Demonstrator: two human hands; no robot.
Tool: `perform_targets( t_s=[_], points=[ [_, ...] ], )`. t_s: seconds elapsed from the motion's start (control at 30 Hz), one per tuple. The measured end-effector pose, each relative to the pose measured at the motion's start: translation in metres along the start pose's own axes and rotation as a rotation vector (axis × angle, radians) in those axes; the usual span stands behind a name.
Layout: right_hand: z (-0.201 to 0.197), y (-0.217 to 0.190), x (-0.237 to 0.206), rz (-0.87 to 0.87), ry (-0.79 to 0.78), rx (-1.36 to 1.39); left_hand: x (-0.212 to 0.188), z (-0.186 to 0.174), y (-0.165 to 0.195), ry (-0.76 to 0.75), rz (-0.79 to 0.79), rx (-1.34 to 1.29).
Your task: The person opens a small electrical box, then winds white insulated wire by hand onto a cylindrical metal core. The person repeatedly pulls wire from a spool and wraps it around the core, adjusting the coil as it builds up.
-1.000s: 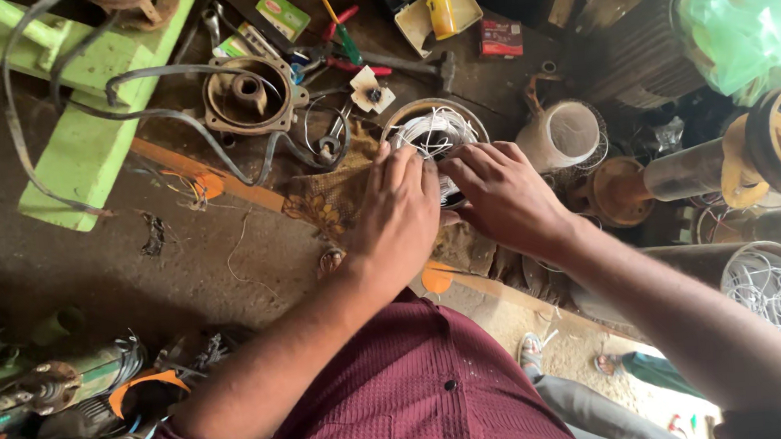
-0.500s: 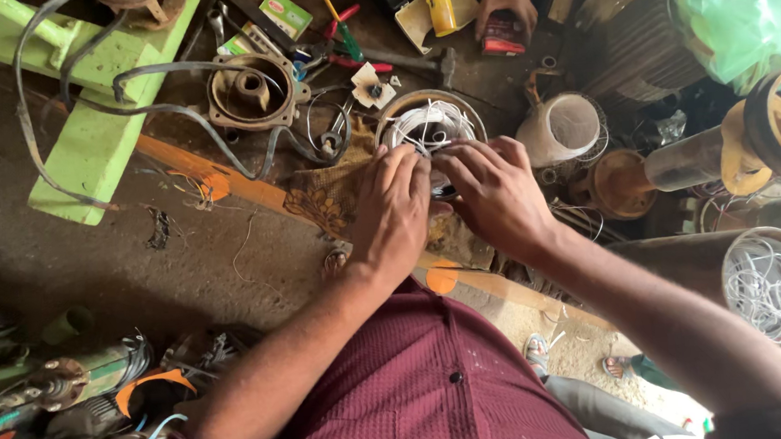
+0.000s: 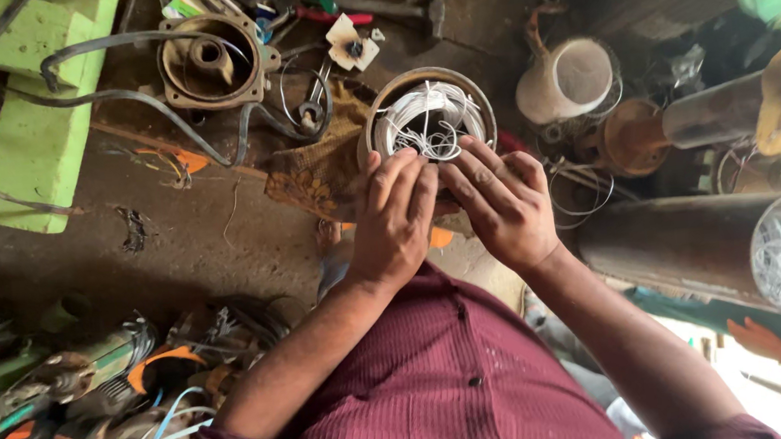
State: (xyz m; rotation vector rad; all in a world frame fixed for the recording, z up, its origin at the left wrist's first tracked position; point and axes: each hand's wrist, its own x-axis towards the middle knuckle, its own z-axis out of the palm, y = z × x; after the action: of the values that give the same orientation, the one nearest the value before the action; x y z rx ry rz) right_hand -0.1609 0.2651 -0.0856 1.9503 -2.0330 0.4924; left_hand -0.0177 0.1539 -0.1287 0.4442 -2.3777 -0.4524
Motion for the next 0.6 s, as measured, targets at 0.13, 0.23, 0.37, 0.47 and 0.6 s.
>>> perform_targets(
  t_s=[0.13, 0.23, 0.37, 0.47, 0.6],
  points=[
    [-0.003, -0.001, 0.006, 0.025, 0.007, -0.003, 0.021, -0.021, -0.001, -0.110, 0.036, 0.069],
    [-0.009, -0.002, 0.011, 0.023, -0.007, 0.007, 0.057, -0.041, -0.010, -0.155, -0.013, -0.011],
    [-0.012, 0.002, 0.011, -0.016, 0.040, 0.018, 0.129, -0.019, -0.021, 0.018, -0.098, 0.154],
    [-0.017, 0.008, 0.007, 0.032, 0.047, 0.263, 0.155, 0.021, -0.008, -0.105, -0.081, 0.186],
    [-0.029, 0.012, 0.003, 0.056, 0.081, 0.272, 0.164, 0.047, -0.009, -0.316, -0.127, 0.234]
  ],
)
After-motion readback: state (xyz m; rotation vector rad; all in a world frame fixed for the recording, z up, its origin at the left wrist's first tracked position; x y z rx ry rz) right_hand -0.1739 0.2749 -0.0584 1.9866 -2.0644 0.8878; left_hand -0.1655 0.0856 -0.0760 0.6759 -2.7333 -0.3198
